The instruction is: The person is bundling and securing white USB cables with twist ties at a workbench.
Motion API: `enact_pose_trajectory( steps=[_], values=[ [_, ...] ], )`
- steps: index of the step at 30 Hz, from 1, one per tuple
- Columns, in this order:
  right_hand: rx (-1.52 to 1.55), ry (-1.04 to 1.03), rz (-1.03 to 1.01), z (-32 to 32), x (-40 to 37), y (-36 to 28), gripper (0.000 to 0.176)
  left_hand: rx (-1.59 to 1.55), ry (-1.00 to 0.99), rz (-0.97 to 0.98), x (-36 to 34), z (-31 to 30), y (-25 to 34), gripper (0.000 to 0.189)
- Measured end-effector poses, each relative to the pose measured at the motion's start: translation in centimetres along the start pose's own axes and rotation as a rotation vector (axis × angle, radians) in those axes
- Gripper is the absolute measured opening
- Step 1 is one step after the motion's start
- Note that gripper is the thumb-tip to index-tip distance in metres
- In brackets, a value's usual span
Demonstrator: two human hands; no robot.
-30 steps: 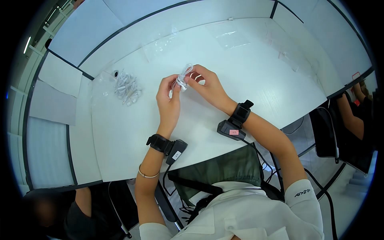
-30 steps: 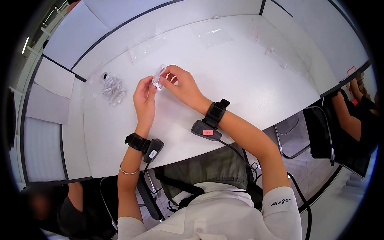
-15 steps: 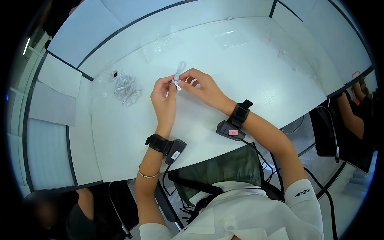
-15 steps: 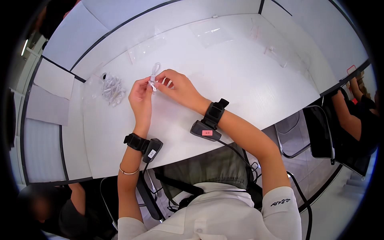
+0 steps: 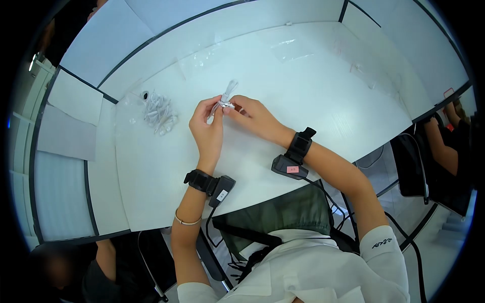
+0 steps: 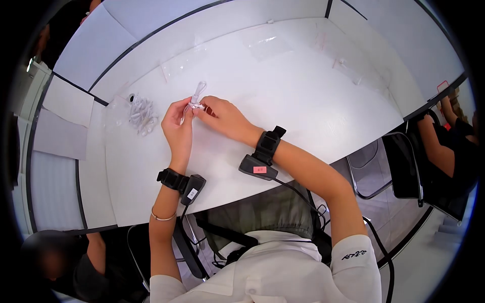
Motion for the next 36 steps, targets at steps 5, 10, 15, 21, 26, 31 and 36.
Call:
enact_pose_trajectory(
  steps=[5, 10, 15, 21, 26, 31, 36],
  values=[
    [-0.077, -0.105, 0.031, 0.7, -0.3, -0.3, 0.03, -0.001, 0.019, 0.012, -0.2, -0.1, 0.1, 0.018],
    [-0.013, -0.112, 0.079, 0.9, -0.3, -0.1, 0.031, 0.023, 0.037, 0.026, -0.2, -0.2, 0.1, 0.018],
    [0.06, -0.127, 0.109, 1.0, -0.5, -0.1, 0.028, -0.004, 0.015, -0.014, -0.2, -0.1, -0.4, 0.017],
    [0.068, -0.075, 0.009, 0.6, -0.2, -0.8, 0.022, 0.029, -0.018, -0.039, -0.2, 0.2, -1.0, 0.016],
    [-0.106, -0.056, -0.025, 0.0, -0.2, -1.1, 0.025, 0.007, -0.035, -0.03, 0.0, 0.1, -1.4, 0.017],
    [0.013, -0.072, 0.01, 0.3, -0.1, -0.5, 0.027, -0.066, -0.07, -0.016, -0.3, 0.7, -0.7, 0.017],
    [0.004, -0.031, 0.018, -0.3, 0.0, -0.5, 0.023, -0.083, -0.062, 0.007, -0.2, 0.7, -0.2, 0.018]
  ],
)
Point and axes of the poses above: each hand's wrist, its own x-axis towards the middle knuckle, its own z-axis out of the palm, y = z × x, the point moved 9 cm from there along x, towards the middle knuckle, and after that the axes turned 7 degrees about y, right-handed, at the moved point
